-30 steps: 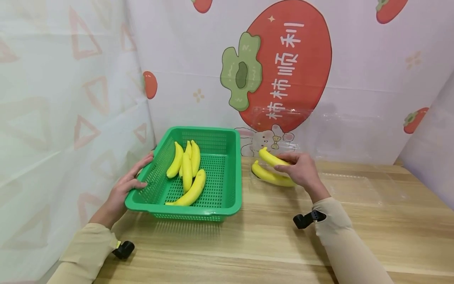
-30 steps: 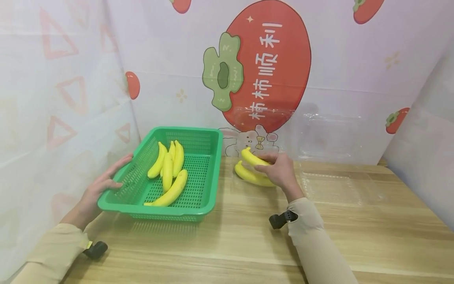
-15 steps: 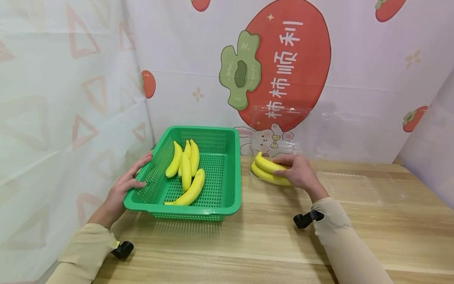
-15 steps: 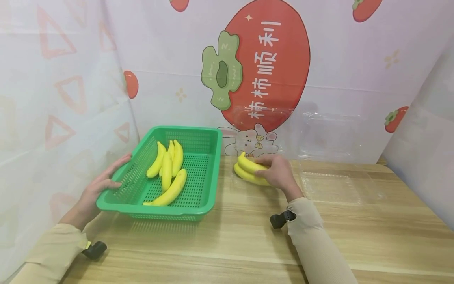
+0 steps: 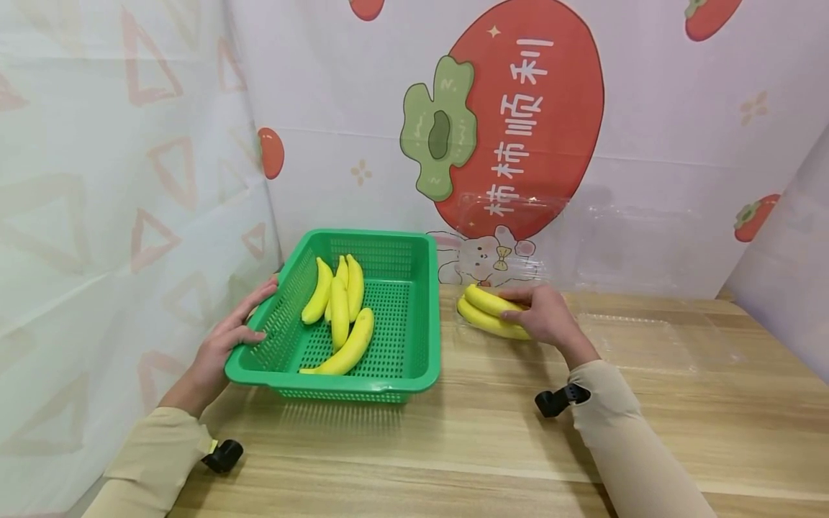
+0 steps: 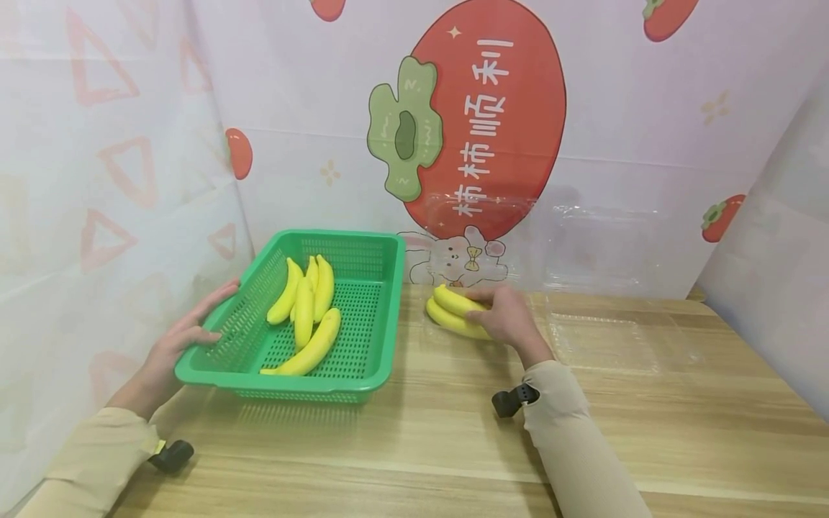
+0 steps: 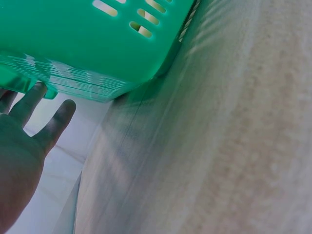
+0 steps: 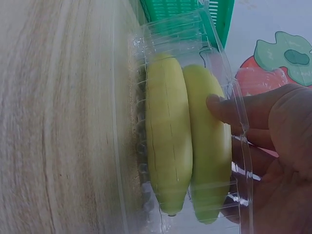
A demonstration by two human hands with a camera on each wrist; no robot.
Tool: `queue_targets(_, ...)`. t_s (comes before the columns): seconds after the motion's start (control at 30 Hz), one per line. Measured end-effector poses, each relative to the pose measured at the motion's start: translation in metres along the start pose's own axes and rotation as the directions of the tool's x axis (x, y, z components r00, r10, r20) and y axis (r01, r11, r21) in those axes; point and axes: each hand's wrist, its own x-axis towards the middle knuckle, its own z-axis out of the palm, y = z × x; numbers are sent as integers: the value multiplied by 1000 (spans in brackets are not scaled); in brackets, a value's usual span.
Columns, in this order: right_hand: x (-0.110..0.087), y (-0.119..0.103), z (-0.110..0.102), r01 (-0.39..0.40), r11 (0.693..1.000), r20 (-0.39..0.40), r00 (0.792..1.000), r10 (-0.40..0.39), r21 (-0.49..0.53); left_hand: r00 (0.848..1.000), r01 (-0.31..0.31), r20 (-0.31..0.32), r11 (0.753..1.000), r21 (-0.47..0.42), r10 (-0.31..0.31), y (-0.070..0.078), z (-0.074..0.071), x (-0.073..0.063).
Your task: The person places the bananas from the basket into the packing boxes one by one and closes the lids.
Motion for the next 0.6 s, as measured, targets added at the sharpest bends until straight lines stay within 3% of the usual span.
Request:
queue_targets(0.3,-1,0,0,-7,1000,-12,1000,7,16,1000,-10,7,1000,2,10,0,0,-1)
queue_targets(0.6,-5,-4,-5,-70,995,-31,997,73,74,1000,-1,0,1000,11,1,1,0,0)
